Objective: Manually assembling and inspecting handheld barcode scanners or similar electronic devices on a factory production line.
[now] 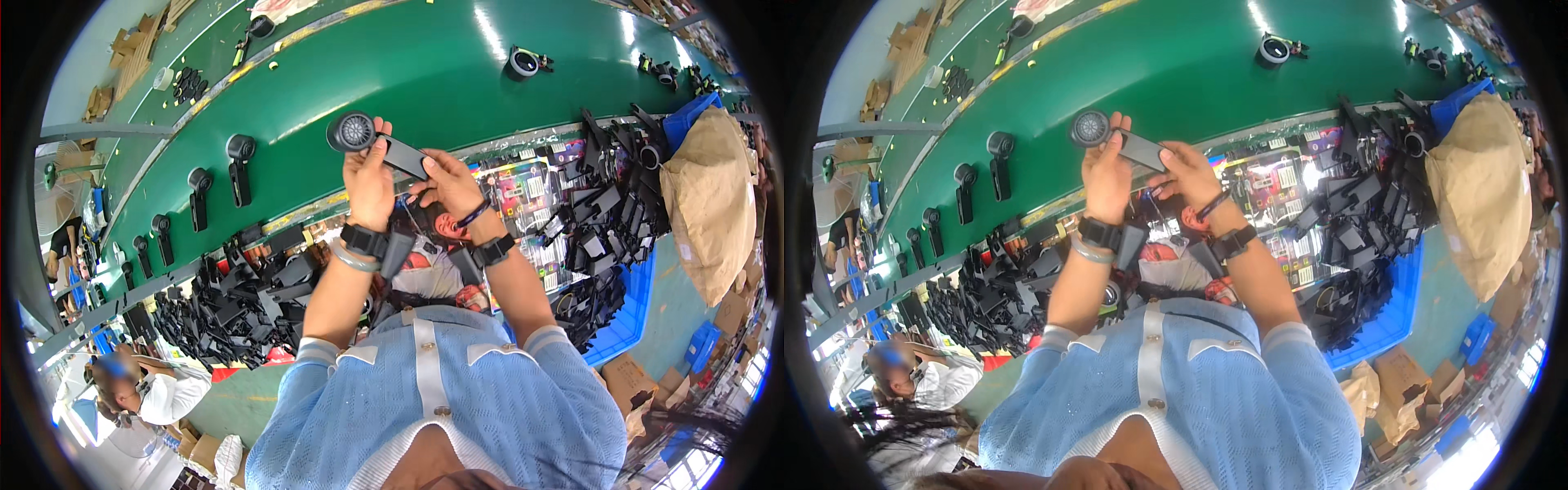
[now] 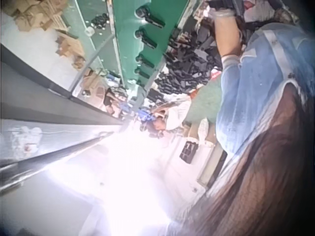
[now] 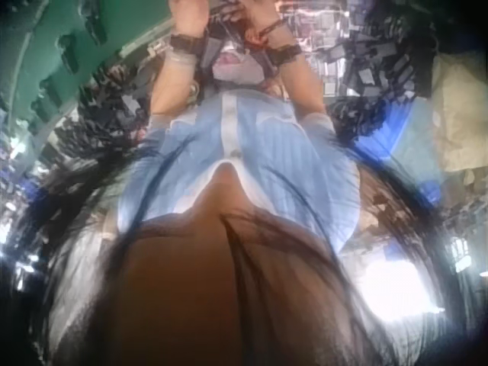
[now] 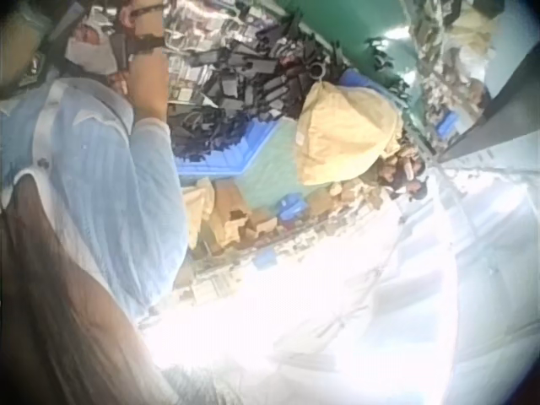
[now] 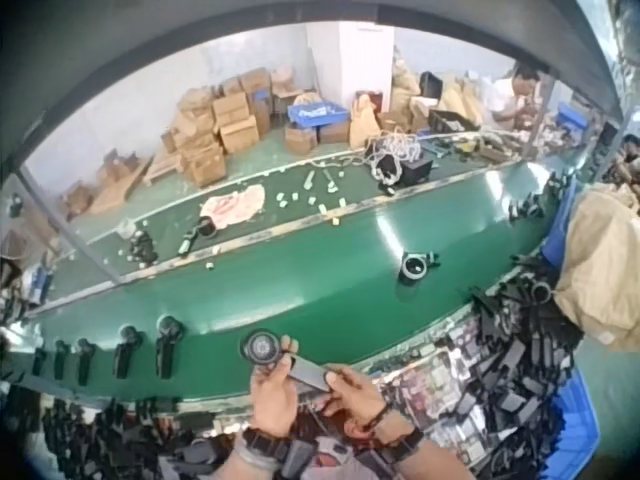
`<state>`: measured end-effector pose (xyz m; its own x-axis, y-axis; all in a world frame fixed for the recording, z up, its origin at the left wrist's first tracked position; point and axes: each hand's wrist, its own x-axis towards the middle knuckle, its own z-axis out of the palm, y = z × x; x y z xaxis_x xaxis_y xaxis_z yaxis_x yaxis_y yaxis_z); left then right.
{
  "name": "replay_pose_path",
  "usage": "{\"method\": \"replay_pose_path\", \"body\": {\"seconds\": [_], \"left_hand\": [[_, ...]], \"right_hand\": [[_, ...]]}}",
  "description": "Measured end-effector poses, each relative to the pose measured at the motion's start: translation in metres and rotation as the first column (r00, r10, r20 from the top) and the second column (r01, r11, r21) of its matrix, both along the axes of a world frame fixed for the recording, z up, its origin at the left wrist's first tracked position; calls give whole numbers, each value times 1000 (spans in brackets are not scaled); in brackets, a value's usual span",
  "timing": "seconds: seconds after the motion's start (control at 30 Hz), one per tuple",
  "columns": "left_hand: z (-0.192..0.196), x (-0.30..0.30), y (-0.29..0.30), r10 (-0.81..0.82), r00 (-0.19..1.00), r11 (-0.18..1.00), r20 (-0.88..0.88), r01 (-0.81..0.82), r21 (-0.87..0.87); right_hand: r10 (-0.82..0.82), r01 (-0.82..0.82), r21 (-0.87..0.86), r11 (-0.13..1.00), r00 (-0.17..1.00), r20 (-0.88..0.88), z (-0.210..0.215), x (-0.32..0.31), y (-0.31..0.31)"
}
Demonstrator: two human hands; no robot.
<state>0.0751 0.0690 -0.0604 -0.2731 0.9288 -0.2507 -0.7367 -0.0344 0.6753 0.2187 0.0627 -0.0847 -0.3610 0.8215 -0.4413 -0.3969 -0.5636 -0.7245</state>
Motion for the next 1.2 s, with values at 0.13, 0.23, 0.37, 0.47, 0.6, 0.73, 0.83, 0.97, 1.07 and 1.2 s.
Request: {"method": "replay_pose_path", "body": {"seconds": [0.13, 0.23, 0.37, 0.47, 0.6, 0.73, 0.83, 0.97, 1.07, 1.2], "left_hand": [[-32, -61, 51, -36, 651, 993, -758, -63, -101], [-40, -122, 63, -410, -193, 908, -891, -182, -378], [-56, -150, 61, -602, -482, 796, -637, -429, -428], [-29, -105, 56, -159, -670, 979, -725, -204, -26], [-38, -69, 39, -61, 45, 995, -997, 77, -57], [-15, -42, 25, -432, 901, 817, -42, 372, -440], [-13, -19, -4, -511, 741, 853, -435, 374, -365], [12, -10, -59, -806, 591, 591, -41, 797, -124], [35, 0, -93, -753, 658, 640, 23, 740, -206], [56, 3, -107, -660, 115, 585, -742, 698, -412]], "right_hand": [[-453, -147, 601, 786, 525, 721, -75, 68, 92], [-694, -297, 639, 710, -142, 706, -47, 107, 144], [-668, -427, 549, 718, -202, 716, -23, 123, 184], [-421, -514, 239, 824, -274, 864, -24, 133, 191], [-441, -551, 598, 583, 403, 802, -10, 102, 150], [294, -350, 467, 812, 936, 192, 48, 75, 57], [287, -284, 449, 847, 956, 63, 56, 65, 4], [213, -169, 158, 973, 924, -319, 63, 55, -43], [133, -112, 77, 991, 917, -377, 54, 55, -52], [137, -116, 72, 991, 849, -510, 32, 60, -61]]}}
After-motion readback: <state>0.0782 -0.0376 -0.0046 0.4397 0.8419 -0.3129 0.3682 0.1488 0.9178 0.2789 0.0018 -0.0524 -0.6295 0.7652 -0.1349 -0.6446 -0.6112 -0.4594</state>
